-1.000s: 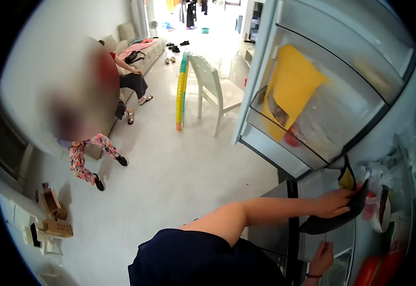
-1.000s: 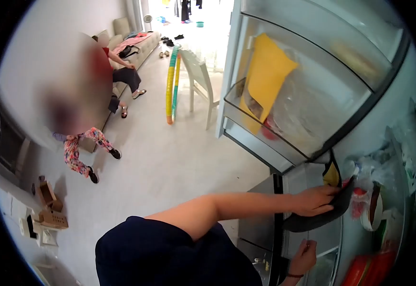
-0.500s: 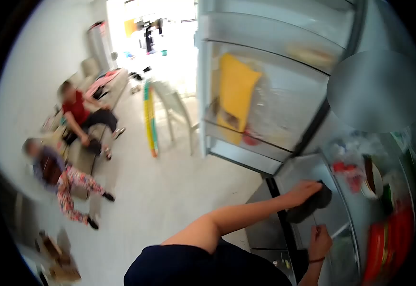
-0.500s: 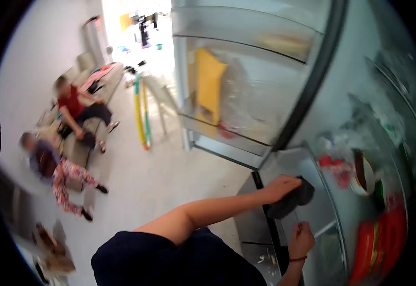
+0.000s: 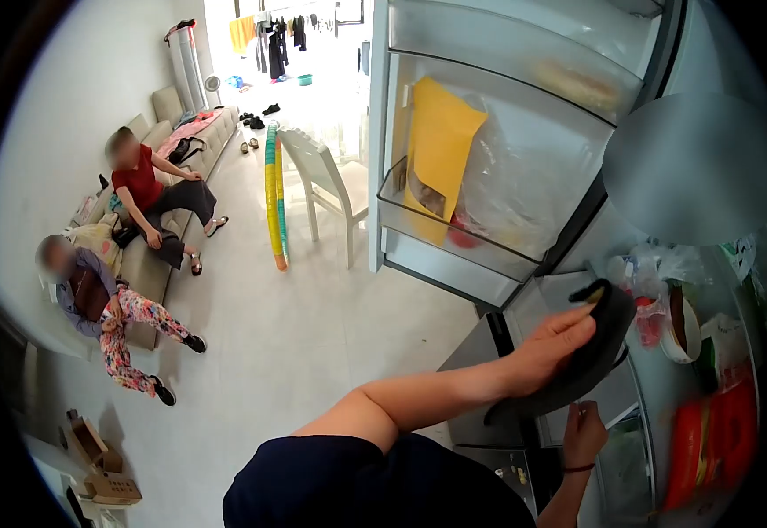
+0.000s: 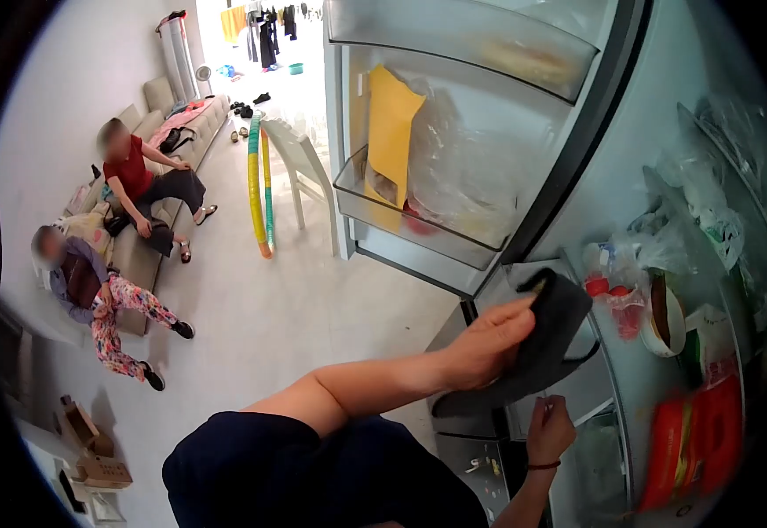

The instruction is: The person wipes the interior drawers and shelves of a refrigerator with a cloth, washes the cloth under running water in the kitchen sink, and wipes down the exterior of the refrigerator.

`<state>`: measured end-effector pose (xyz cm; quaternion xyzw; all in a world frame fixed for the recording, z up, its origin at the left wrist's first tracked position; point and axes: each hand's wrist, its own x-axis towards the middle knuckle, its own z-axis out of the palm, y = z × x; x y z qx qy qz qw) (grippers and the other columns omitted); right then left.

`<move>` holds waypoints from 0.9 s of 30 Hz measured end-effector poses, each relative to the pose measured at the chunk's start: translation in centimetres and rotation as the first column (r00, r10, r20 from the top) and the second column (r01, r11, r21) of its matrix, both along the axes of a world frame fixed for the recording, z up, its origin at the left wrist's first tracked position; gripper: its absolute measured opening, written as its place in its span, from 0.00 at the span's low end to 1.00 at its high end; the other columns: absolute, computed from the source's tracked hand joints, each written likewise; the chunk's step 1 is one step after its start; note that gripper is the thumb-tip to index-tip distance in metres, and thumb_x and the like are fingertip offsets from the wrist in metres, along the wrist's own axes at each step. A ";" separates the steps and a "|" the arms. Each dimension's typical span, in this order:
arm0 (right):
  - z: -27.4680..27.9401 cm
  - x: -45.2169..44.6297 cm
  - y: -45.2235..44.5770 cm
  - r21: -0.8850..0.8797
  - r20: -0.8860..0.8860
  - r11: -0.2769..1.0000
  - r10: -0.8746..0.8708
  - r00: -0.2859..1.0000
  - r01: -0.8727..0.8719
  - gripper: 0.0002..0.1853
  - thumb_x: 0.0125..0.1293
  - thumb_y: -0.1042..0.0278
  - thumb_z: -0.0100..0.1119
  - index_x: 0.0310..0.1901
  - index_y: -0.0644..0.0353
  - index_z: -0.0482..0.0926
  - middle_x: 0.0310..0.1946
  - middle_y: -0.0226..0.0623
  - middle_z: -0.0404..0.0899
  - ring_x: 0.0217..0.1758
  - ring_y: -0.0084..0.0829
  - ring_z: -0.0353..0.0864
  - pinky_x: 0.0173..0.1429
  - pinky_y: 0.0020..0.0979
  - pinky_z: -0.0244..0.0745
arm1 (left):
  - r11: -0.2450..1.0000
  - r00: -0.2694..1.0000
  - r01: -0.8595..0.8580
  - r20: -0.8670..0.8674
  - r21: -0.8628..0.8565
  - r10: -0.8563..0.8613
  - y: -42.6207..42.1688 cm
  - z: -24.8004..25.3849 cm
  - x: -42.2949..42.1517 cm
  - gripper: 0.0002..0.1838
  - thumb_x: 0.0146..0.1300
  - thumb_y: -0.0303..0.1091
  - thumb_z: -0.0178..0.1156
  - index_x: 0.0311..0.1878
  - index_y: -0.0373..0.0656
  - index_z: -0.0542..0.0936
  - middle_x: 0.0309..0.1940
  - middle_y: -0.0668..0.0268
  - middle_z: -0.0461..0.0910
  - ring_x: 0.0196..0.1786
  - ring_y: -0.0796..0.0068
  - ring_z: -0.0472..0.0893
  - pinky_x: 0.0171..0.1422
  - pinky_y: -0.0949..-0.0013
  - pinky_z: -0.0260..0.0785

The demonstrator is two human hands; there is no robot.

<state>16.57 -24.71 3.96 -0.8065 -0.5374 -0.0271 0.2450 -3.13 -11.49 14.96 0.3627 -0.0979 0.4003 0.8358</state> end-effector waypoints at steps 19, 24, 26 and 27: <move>4.8 -5.7 -3.1 0.390 -0.848 0.916 0.398 0.351 -0.094 0.26 0.49 0.74 0.64 0.53 0.66 0.72 0.46 0.34 0.76 0.51 0.26 0.73 0.59 0.29 0.66 | 0.994 0.990 0.085 -0.110 -0.071 -0.092 0.4 -1.3 -2.9 0.11 0.69 0.39 0.56 0.46 0.42 0.78 0.40 0.73 0.79 0.42 0.84 0.76 0.48 0.77 0.69; 4.2 -1.9 -5.6 0.515 -0.838 0.857 0.500 0.219 0.013 0.28 0.54 0.69 0.63 0.57 0.69 0.70 0.50 0.36 0.75 0.51 0.26 0.74 0.56 0.29 0.69 | 0.723 0.614 0.075 -0.604 0.686 0.509 5.8 -9.5 -4.6 0.11 0.68 0.36 0.57 0.44 0.38 0.81 0.35 0.71 0.79 0.39 0.84 0.75 0.41 0.77 0.67; 3.5 -0.9 -6.2 0.615 -0.784 0.775 0.582 0.217 0.142 0.29 0.58 0.66 0.64 0.59 0.68 0.69 0.52 0.38 0.76 0.53 0.29 0.75 0.57 0.31 0.70 | 0.721 0.577 0.274 -0.709 0.636 0.406 6.2 -12.5 -3.8 0.13 0.68 0.35 0.56 0.49 0.37 0.81 0.41 0.65 0.81 0.44 0.76 0.78 0.50 0.71 0.70; 3.8 -1.1 -6.2 0.671 -0.742 0.714 0.643 0.190 0.200 0.29 0.59 0.64 0.64 0.60 0.67 0.68 0.53 0.40 0.76 0.54 0.31 0.76 0.58 0.32 0.71 | 0.788 0.567 0.313 -0.770 0.530 0.293 6.1 -12.5 -3.1 0.13 0.68 0.35 0.56 0.49 0.37 0.81 0.42 0.65 0.81 0.44 0.76 0.78 0.50 0.70 0.70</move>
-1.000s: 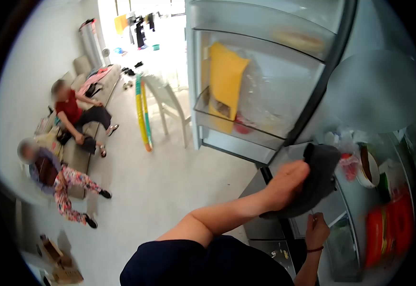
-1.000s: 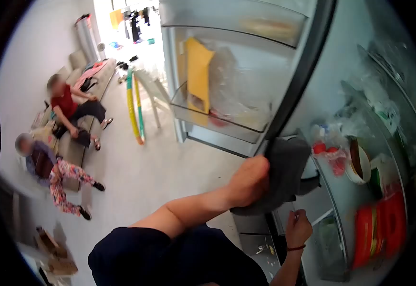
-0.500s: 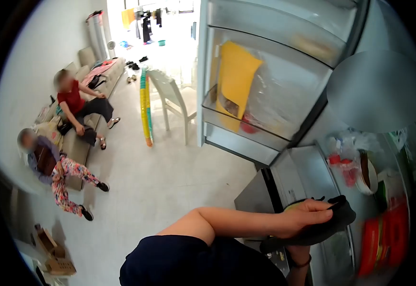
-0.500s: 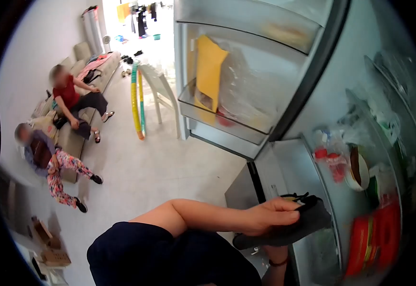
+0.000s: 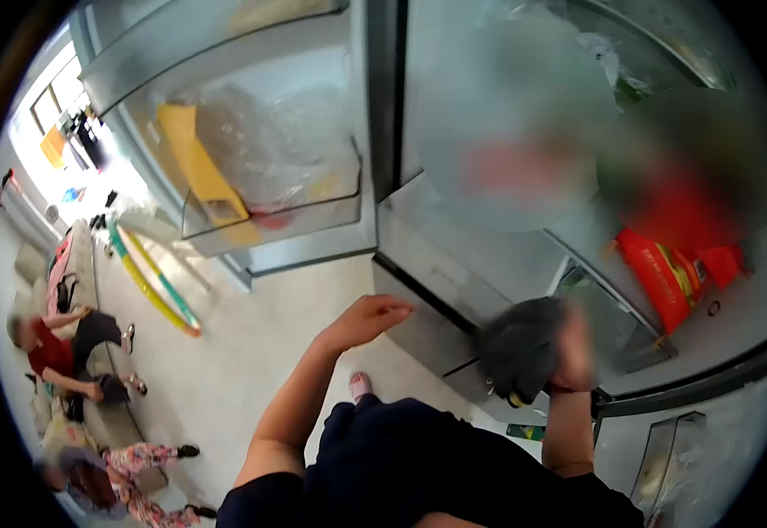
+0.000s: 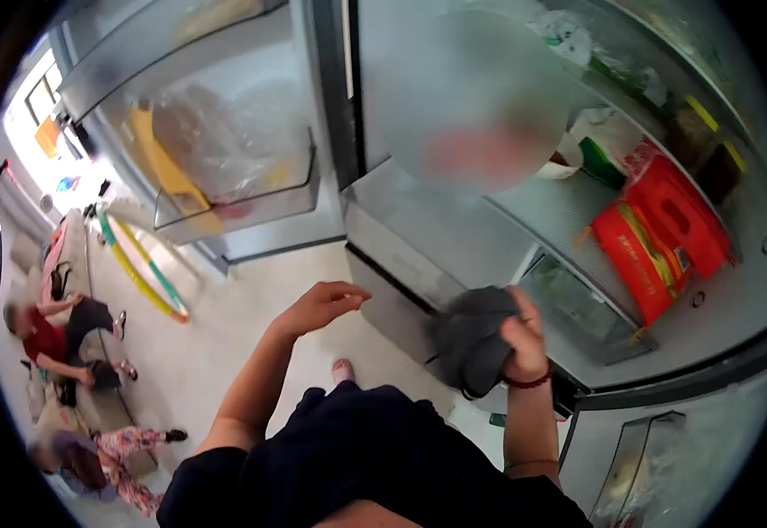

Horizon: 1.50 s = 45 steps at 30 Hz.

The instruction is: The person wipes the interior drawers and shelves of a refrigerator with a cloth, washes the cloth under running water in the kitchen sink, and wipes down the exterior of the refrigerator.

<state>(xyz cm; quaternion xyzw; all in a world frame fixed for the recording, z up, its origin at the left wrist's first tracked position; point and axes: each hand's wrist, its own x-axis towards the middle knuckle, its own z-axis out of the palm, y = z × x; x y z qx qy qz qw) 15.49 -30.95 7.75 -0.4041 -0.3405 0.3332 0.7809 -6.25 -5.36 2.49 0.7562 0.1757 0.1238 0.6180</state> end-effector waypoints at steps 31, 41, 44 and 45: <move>-0.3 4.1 29.7 -0.764 -0.166 0.447 0.561 0.811 -0.465 0.18 0.63 0.48 0.61 0.44 0.54 0.80 0.33 0.28 0.79 0.31 0.22 0.77 0.34 0.24 0.72 | 0.397 0.888 -0.460 0.406 0.794 0.217 -0.8 -3.1 7.7 0.31 0.45 0.28 0.64 0.58 0.45 0.73 0.63 0.55 0.66 0.70 0.41 0.59 0.72 0.47 0.55; -5.5 7.8 31.1 -0.737 -0.068 0.539 0.542 0.837 -0.408 0.07 0.60 0.59 0.58 0.35 0.51 0.79 0.28 0.26 0.76 0.29 0.22 0.75 0.34 0.25 0.71 | 0.434 0.886 -0.462 0.423 0.773 0.190 -0.5 -3.4 7.7 0.32 0.45 0.24 0.61 0.59 0.45 0.72 0.69 0.53 0.59 0.72 0.42 0.57 0.73 0.48 0.55; -4.4 5.8 30.4 -0.695 -0.084 0.612 0.452 0.888 -0.377 0.11 0.59 0.56 0.60 0.35 0.53 0.79 0.28 0.26 0.77 0.28 0.23 0.76 0.33 0.26 0.72 | 0.436 0.888 -0.458 0.420 0.775 0.187 -0.6 -3.4 7.5 0.32 0.45 0.24 0.61 0.59 0.44 0.72 0.69 0.53 0.59 0.72 0.42 0.56 0.74 0.49 0.53; -3.8 5.3 30.2 -0.716 -0.110 0.591 0.430 0.896 -0.371 0.12 0.59 0.55 0.61 0.34 0.54 0.79 0.27 0.27 0.77 0.27 0.23 0.76 0.32 0.26 0.72 | 0.436 0.889 -0.455 0.420 0.777 0.180 -0.5 -3.5 7.6 0.33 0.45 0.25 0.61 0.60 0.44 0.71 0.70 0.52 0.59 0.73 0.42 0.55 0.74 0.49 0.52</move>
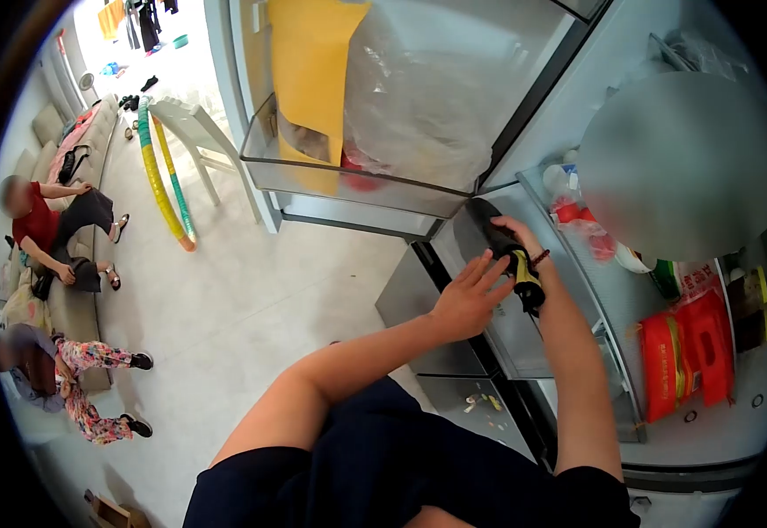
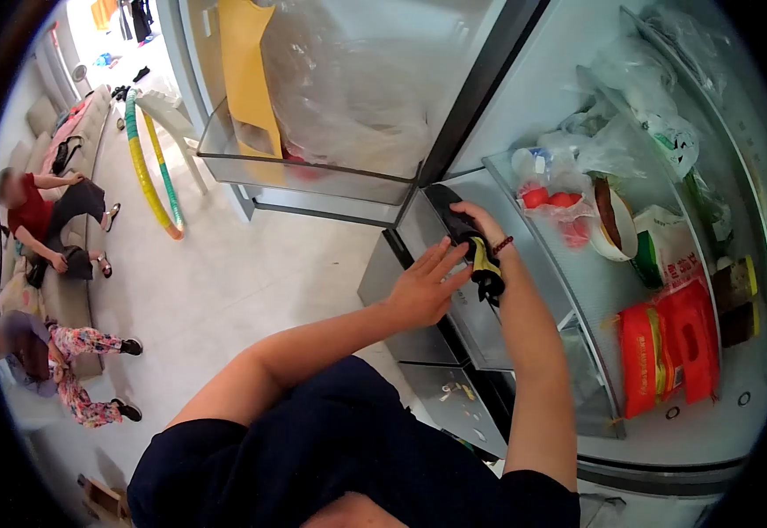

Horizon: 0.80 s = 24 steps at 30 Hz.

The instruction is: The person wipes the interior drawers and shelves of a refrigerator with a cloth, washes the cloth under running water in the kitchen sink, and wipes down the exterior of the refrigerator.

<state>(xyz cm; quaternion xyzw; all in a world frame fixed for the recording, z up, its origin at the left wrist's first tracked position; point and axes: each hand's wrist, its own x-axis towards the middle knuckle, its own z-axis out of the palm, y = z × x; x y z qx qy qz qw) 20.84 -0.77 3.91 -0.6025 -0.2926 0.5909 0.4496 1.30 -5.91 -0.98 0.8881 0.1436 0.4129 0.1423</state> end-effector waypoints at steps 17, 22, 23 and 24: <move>1.7 3.1 -7.0 -0.097 0.097 0.989 0.123 0.988 -0.114 0.17 0.63 0.58 0.56 0.46 0.63 0.79 0.41 0.35 0.81 0.42 0.28 0.80 0.48 0.28 0.75 | 1.000 1.000 -0.009 0.003 0.001 0.009 -0.2 0.0 -0.4 0.39 0.44 0.19 0.56 0.66 0.49 0.67 0.72 0.50 0.52 0.74 0.46 0.55 0.76 0.50 0.50; 3.2 3.3 -12.1 -0.147 0.095 0.981 0.145 0.985 -0.130 0.18 0.64 0.59 0.56 0.47 0.66 0.79 0.42 0.36 0.81 0.42 0.28 0.80 0.50 0.29 0.75 | 0.999 1.000 -0.008 -0.001 0.036 0.008 -0.3 -0.6 0.1 0.41 0.43 0.19 0.57 0.67 0.47 0.65 0.72 0.48 0.51 0.74 0.44 0.54 0.76 0.49 0.49; 3.8 2.9 -12.8 -0.157 0.103 0.976 0.169 0.980 -0.152 0.18 0.64 0.59 0.56 0.47 0.67 0.79 0.42 0.37 0.81 0.42 0.28 0.80 0.50 0.29 0.75 | 0.999 1.000 -0.009 -0.003 0.039 0.009 -0.3 -0.8 0.1 0.40 0.43 0.19 0.57 0.67 0.46 0.65 0.72 0.47 0.51 0.74 0.44 0.53 0.76 0.49 0.48; 4.4 2.5 -13.5 -0.176 0.129 0.964 0.225 0.966 -0.201 0.19 0.64 0.58 0.56 0.46 0.69 0.78 0.42 0.37 0.81 0.42 0.29 0.80 0.50 0.29 0.76 | 0.999 1.000 -0.014 -0.005 0.041 0.014 -0.2 -1.1 0.1 0.40 0.43 0.19 0.57 0.67 0.46 0.65 0.72 0.46 0.51 0.74 0.44 0.52 0.76 0.49 0.48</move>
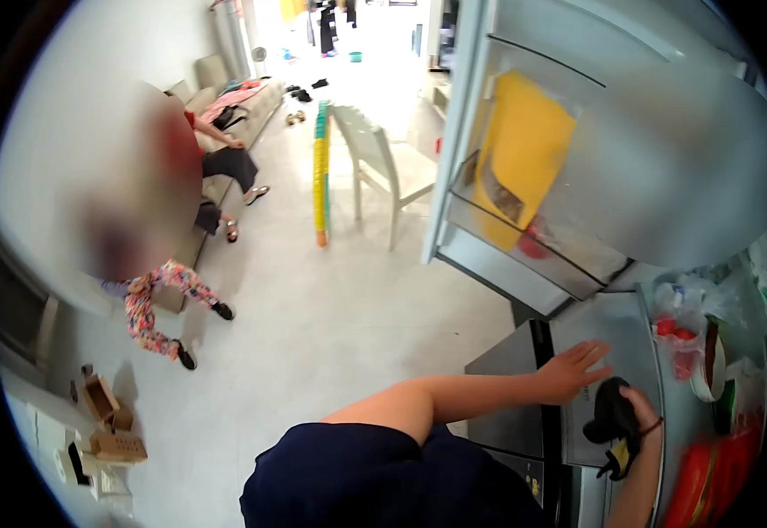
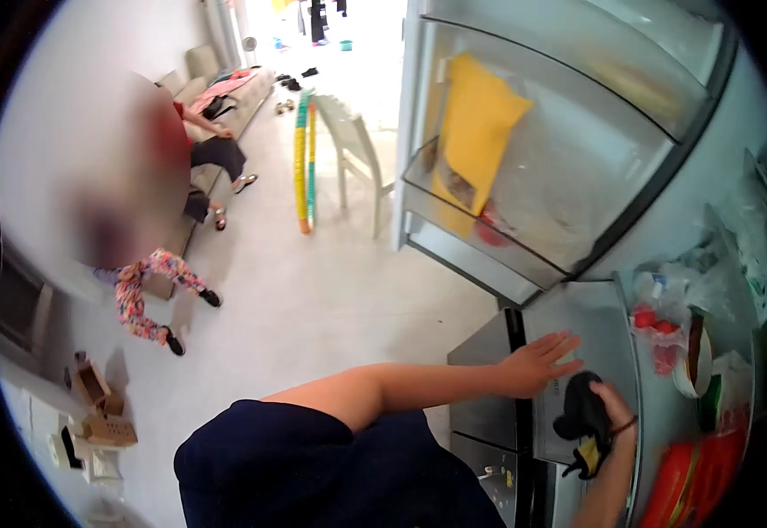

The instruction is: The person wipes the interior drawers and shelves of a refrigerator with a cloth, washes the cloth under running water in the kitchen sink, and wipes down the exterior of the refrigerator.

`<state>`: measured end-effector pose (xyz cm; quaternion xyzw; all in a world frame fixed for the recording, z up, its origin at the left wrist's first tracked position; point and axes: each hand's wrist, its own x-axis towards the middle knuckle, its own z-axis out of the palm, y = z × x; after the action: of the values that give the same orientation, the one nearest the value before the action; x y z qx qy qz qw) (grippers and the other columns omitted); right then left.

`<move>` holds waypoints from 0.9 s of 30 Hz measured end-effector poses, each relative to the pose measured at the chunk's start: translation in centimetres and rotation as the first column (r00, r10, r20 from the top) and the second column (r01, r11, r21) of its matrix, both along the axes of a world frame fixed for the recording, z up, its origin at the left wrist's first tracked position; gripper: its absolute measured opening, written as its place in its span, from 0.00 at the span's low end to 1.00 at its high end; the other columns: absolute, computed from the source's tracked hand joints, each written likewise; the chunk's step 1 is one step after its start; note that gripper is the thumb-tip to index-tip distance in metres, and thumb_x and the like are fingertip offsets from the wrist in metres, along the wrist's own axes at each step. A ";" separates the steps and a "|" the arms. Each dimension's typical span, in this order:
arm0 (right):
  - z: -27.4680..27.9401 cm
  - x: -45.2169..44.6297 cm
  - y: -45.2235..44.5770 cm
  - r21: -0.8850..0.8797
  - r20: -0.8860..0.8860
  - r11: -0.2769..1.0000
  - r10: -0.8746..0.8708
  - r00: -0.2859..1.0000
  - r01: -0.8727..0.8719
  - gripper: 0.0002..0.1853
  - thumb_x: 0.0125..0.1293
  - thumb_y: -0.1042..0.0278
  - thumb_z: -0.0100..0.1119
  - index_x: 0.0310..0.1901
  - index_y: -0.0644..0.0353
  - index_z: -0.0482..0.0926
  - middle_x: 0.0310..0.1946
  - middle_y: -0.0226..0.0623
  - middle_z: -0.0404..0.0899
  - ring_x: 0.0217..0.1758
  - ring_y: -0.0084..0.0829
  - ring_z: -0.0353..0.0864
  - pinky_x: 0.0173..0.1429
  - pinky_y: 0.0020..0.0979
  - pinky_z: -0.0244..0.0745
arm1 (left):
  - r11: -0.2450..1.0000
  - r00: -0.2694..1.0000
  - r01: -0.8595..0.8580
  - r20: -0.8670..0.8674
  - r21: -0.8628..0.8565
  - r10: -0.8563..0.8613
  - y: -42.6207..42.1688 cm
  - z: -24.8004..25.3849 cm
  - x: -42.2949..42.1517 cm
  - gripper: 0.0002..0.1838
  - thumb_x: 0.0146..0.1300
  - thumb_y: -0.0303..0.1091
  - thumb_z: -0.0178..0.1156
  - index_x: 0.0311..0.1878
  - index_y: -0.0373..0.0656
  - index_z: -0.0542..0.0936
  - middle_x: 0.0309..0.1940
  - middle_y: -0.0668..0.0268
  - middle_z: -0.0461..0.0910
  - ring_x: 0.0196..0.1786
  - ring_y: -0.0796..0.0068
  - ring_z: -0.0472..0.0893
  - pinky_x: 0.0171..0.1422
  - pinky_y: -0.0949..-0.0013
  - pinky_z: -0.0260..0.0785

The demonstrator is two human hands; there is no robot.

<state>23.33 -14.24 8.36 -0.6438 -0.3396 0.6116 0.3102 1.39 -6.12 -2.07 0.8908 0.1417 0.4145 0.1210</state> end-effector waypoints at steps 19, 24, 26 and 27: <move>4.6 -7.0 -12.3 0.331 0.725 0.873 0.008 0.689 -0.359 0.12 0.57 0.67 0.63 0.36 0.68 0.78 0.25 0.45 0.79 0.28 0.32 0.78 0.35 0.35 0.72 | 0.993 0.991 -0.114 -0.068 -0.025 0.113 -1.7 0.7 1.0 0.41 0.44 0.21 0.58 0.68 0.47 0.63 0.73 0.50 0.50 0.75 0.46 0.51 0.75 0.49 0.48; 2.4 -7.7 -13.2 0.279 0.549 0.928 0.057 0.834 -0.247 0.14 0.58 0.64 0.63 0.38 0.68 0.79 0.26 0.43 0.80 0.28 0.29 0.77 0.36 0.33 0.73 | 0.989 0.986 -0.145 -0.078 0.007 0.145 -1.6 1.0 1.2 0.41 0.43 0.22 0.58 0.67 0.46 0.64 0.73 0.50 0.50 0.75 0.45 0.52 0.75 0.50 0.49; 1.0 -7.4 -13.5 0.283 0.487 0.948 -0.010 0.873 -0.147 0.15 0.59 0.63 0.62 0.39 0.69 0.79 0.26 0.42 0.81 0.29 0.28 0.77 0.37 0.33 0.73 | 0.988 0.984 -0.152 -0.089 0.023 0.154 -1.8 1.2 1.1 0.40 0.44 0.22 0.59 0.67 0.47 0.64 0.73 0.50 0.50 0.75 0.46 0.51 0.75 0.50 0.49; 0.4 -7.1 -13.4 0.274 0.541 0.944 0.006 0.841 -0.183 0.16 0.60 0.62 0.62 0.41 0.69 0.79 0.28 0.40 0.81 0.30 0.27 0.76 0.38 0.31 0.73 | 0.989 0.986 -0.145 -0.079 0.029 0.147 -1.6 1.1 1.2 0.41 0.44 0.22 0.59 0.68 0.47 0.63 0.73 0.50 0.49 0.75 0.46 0.51 0.74 0.50 0.49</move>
<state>16.27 -27.63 8.77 -0.7121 -0.5372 0.3615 0.2714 2.58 -7.74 -0.92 0.8954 0.2066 0.3875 0.0743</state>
